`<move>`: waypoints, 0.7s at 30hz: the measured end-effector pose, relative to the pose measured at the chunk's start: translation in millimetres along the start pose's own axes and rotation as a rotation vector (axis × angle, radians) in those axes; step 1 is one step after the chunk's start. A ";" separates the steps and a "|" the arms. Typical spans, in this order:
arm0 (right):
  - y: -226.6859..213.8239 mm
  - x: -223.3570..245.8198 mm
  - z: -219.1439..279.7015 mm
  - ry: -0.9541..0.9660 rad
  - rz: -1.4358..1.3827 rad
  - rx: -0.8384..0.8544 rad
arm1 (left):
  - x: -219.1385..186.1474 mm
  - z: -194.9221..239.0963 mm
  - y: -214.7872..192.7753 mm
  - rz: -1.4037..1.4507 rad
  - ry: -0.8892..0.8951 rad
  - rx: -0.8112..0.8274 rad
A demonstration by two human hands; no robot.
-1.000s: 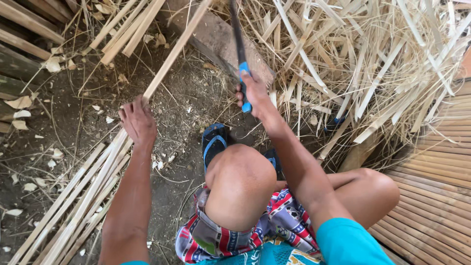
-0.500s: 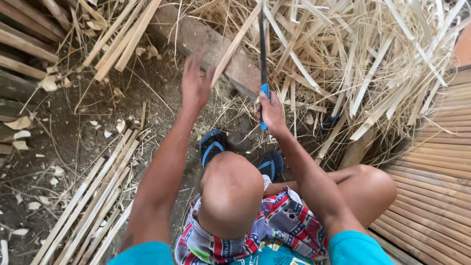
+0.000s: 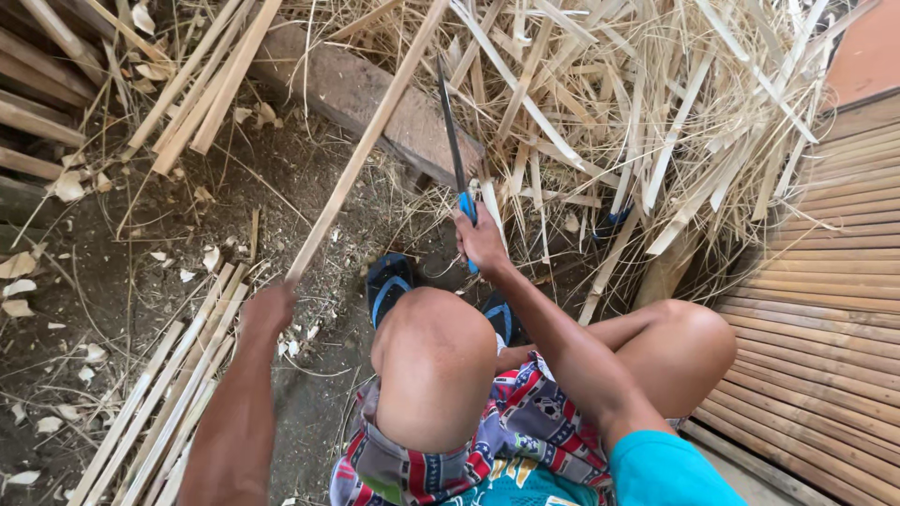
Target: The person sits on the ground and uses a machete to split long bamboo strips into thinner pieces. They repeatedly strike the bamboo against a wooden block to separate the fibers and place the finished strips aside.
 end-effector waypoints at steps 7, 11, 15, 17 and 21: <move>-6.3 21.7 -4.2 -0.021 0.092 -0.052 | -225.2 -39.7 -145.6 0.514 0.356 -0.469; -0.9 25.5 -10.2 -0.043 0.073 -0.003 | -133.0 -16.7 -109.0 0.490 0.291 -0.351; 18.4 7.0 -1.1 0.026 0.073 0.068 | 28.7 37.0 -37.4 0.267 -0.030 -0.393; 26.4 2.2 2.1 0.016 0.079 0.078 | 77.4 41.9 7.1 0.248 -0.194 -0.168; 27.5 -3.3 1.2 0.040 0.048 0.068 | 50.4 14.0 23.6 0.309 -0.104 -0.264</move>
Point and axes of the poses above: each hand's wrist, its own z-axis away from the middle knuckle, its own y-axis out of the palm, x = y × z, the point moved 8 cm from there along -z, towards the middle knuckle, and after that the axes turned 12 degrees about z, right-handed, at the moved point
